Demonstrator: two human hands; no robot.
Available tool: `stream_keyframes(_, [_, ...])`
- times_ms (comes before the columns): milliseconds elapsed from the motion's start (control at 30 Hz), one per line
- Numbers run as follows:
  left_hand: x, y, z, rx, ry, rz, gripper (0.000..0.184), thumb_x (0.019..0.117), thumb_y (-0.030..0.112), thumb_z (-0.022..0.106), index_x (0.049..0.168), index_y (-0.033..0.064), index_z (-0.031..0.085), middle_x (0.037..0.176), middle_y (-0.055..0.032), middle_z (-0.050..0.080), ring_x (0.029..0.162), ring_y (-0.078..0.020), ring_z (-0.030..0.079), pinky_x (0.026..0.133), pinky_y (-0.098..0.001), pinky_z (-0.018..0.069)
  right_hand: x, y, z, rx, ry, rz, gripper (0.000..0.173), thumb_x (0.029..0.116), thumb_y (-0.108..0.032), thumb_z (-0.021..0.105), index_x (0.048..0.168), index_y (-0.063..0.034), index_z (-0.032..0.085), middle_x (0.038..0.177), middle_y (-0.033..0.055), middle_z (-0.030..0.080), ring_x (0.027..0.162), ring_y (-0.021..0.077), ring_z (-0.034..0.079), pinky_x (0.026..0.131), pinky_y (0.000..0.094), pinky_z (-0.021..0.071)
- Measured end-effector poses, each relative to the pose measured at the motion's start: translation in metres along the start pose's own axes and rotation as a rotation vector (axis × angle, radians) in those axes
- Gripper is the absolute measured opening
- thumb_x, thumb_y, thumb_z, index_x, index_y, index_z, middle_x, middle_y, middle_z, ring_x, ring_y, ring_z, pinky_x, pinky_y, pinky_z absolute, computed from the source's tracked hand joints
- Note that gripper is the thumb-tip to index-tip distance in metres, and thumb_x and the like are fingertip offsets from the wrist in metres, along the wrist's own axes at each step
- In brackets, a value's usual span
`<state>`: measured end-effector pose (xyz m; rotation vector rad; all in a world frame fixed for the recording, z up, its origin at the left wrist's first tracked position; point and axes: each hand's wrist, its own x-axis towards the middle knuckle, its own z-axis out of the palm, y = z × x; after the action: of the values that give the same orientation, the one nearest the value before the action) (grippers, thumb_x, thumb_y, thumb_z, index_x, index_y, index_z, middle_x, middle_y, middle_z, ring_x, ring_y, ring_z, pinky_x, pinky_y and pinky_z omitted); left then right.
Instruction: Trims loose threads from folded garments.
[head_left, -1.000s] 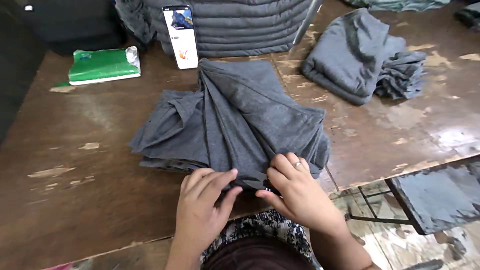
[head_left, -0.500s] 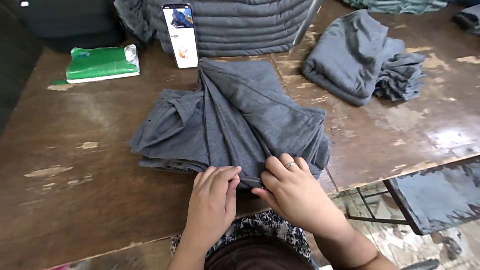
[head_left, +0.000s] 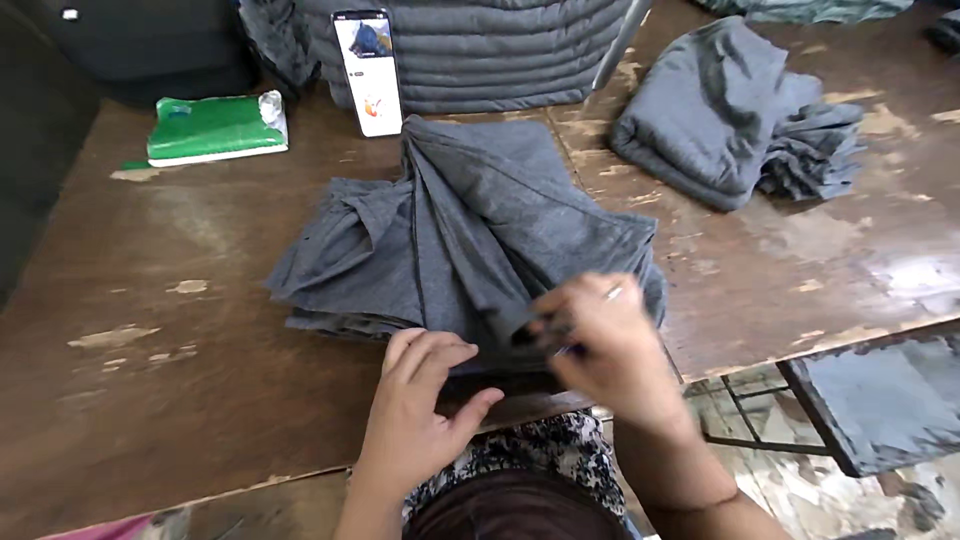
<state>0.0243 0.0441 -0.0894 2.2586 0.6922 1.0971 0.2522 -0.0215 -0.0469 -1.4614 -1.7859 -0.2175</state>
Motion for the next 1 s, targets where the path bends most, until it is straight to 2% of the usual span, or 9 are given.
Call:
stream_keyframes(133, [-0.004,0.001,0.004,0.099,-0.011,-0.005,0.016,0.0977,0.023,0.064,0.105,0.0126,0.074,0.11,-0.0033,0.069,0.113,-0.0163,0.057,0.105,-0.0287,0.0384,0.016,0.044,-0.054,-0.292,0.32,0.201,0.026,0.1,-0.018,0.061,0.106,0.0066,0.065,0.091,0.0201,0.064,0.074,0.023,0.059,0.065,0.0377,0.0499])
stream_keyframes(233, [-0.001,0.001,0.005,0.083,0.101,-0.016,0.016,0.0973,0.015,0.061,0.101,0.0091,0.075,0.099,-0.0044,0.07,0.106,-0.0135,0.06,0.1,-0.0232,0.0446,0.008,0.019,-0.049,-0.091,0.305,0.119,0.02,0.0991,-0.022,0.063,0.097,-0.0037,0.055,0.096,0.0068,0.062,0.076,0.0076,0.058,0.064,0.0229,0.049])
stream_keyframes(333, [0.007,0.004,0.01,0.079,0.233,0.006,0.01,0.0962,0.013,0.066,0.098,0.0062,0.072,0.091,-0.0054,0.067,0.099,-0.0099,0.063,0.092,-0.0186,0.0491,-0.009,-0.011,-0.015,0.173,-0.07,0.031,0.023,0.0942,-0.031,0.072,0.099,-0.0099,0.065,0.102,0.0048,0.071,0.091,0.0138,0.066,0.083,0.0352,0.0521])
stream_keyframes(400, [0.009,0.006,0.012,0.08,0.287,-0.002,0.007,0.0936,0.011,0.068,0.098,0.0053,0.071,0.092,-0.0061,0.066,0.098,-0.0078,0.063,0.09,-0.0162,0.0502,-0.008,-0.011,0.005,0.141,-0.165,-0.028,0.015,0.0937,-0.022,0.068,0.098,-0.0073,0.068,0.089,0.0042,0.071,0.079,0.0146,0.063,0.075,0.0338,0.0494])
stream_keyframes(533, [0.009,0.011,0.012,0.067,0.245,-0.087,0.024,0.0808,0.005,0.071,0.105,0.003,0.075,0.1,-0.0091,0.065,0.1,-0.0066,0.063,0.09,-0.0137,0.0505,0.004,0.0,-0.002,0.289,0.026,-0.015,0.01,0.0913,-0.007,0.066,0.09,-0.0068,0.056,0.084,0.0033,0.066,0.074,0.0058,0.059,0.071,0.021,0.05])
stream_keyframes(633, [0.016,0.016,0.013,0.156,0.156,-0.077,0.025,0.0904,0.007,0.062,0.109,0.0036,0.078,0.102,-0.0106,0.075,0.1,-0.0133,0.069,0.094,-0.0217,0.0521,0.016,0.004,0.005,0.242,0.12,-0.02,0.012,0.0868,-0.003,0.065,0.085,-0.0055,0.054,0.082,0.005,0.062,0.07,0.0058,0.057,0.062,0.0177,0.0483])
stream_keyframes(733, [0.025,0.021,0.016,-0.214,0.146,-0.147,0.032,0.1002,0.004,0.056,0.129,-0.0083,0.063,0.105,-0.0069,0.075,0.093,-0.002,0.069,0.085,-0.0168,0.0561,0.017,0.006,0.023,0.057,-0.041,0.083,0.005,0.0843,-0.004,0.064,0.086,-0.0038,0.059,0.08,0.0065,0.058,0.065,0.0146,0.056,0.054,0.0287,0.0488])
stream_keyframes(800, [0.029,0.025,0.015,-0.652,0.161,-0.262,0.042,0.0997,-0.002,0.053,0.142,-0.003,0.047,0.107,-0.001,0.074,0.093,-0.0039,0.07,0.084,-0.0226,0.0585,0.012,0.006,0.028,0.047,-0.127,0.099,0.004,0.0828,-0.004,0.064,0.085,-0.0046,0.06,0.081,0.0076,0.059,0.066,0.0192,0.06,0.054,0.0358,0.0515])
stream_keyframes(1000, [0.027,0.028,0.025,-1.262,0.249,-0.337,0.054,0.0931,0.001,0.066,0.141,0.0232,0.055,0.121,-0.0034,0.072,0.111,-0.0138,0.069,0.1,-0.0334,0.0548,-0.014,0.013,0.018,0.373,-0.063,0.08,0.013,0.0967,-0.014,0.058,0.09,-0.0031,0.055,0.1,0.0092,0.059,0.082,0.0064,0.055,0.071,0.0179,0.0483])
